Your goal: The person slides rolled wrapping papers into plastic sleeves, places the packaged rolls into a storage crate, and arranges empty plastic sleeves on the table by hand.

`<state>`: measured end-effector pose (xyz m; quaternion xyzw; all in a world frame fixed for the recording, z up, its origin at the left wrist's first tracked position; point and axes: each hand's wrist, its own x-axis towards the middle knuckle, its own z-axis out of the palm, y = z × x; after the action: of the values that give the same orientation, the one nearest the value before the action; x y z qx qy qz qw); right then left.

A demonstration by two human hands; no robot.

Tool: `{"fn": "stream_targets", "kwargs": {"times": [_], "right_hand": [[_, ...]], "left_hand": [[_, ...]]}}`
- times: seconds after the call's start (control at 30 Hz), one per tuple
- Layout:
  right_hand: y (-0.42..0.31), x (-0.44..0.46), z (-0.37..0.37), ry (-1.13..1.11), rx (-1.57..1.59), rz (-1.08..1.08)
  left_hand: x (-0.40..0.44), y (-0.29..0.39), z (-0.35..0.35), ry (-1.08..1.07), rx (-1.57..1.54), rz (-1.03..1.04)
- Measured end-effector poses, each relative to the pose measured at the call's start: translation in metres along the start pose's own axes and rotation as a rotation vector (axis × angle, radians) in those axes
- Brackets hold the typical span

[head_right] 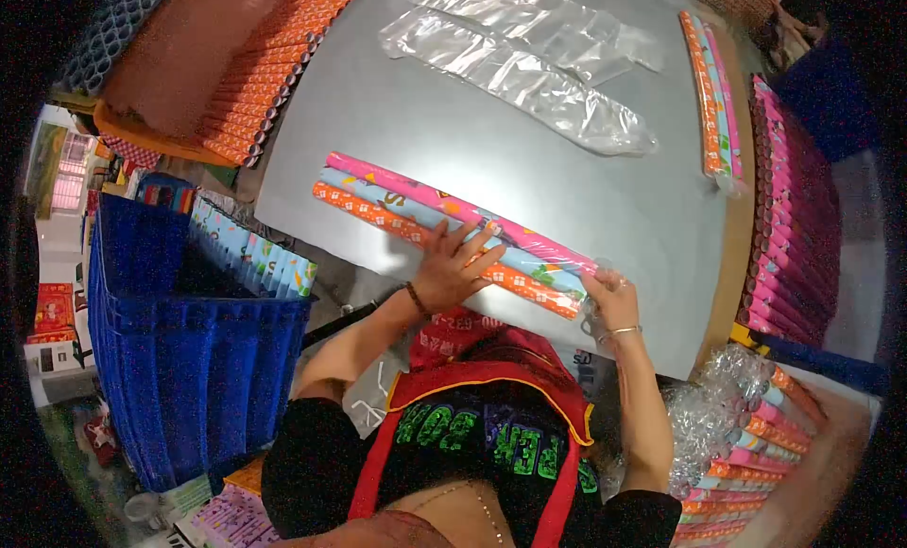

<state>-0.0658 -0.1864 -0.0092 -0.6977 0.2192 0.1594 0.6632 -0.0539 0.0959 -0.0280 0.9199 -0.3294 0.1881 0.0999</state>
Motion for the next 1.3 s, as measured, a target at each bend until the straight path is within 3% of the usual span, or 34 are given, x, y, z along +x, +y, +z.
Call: {"fn": "stream_targets", "kwargs": {"times": [0.37, 0.5, 0.57, 0.87, 1.07, 1.13, 1.23, 1.3], "right_hand": [[-0.028, -0.004, -0.003, -0.108, 0.068, 0.183], [-0.027, -0.011, 0.005, -0.110, 0.075, 0.138], [-0.010, -0.006, 0.000, -0.033, -0.129, -0.068], [0.009, 0.011, -0.009, 0.025, -0.165, -0.115], [0.012, 0.017, -0.015, -0.005, -0.094, -0.006], [0.023, 0.022, -0.013, 0.011, -0.060, -0.131], [0.005, 0.010, -0.014, -0.017, -0.258, -0.081], [0.007, 0.006, -0.015, -0.012, -0.223, -0.055]], "left_hand": [[0.001, 0.001, 0.000, 0.024, 0.029, 0.016], [0.003, 0.002, -0.007, -0.017, 0.024, 0.008], [0.003, 0.002, -0.005, -0.005, 0.040, 0.005], [0.001, 0.001, -0.002, 0.022, -0.027, 0.019], [-0.001, 0.002, -0.002, 0.000, -0.036, 0.017], [0.000, 0.002, -0.002, 0.014, -0.020, 0.017], [-0.001, 0.002, -0.002, 0.009, -0.026, 0.020], [0.001, 0.003, -0.002, 0.015, -0.026, 0.030]]}}
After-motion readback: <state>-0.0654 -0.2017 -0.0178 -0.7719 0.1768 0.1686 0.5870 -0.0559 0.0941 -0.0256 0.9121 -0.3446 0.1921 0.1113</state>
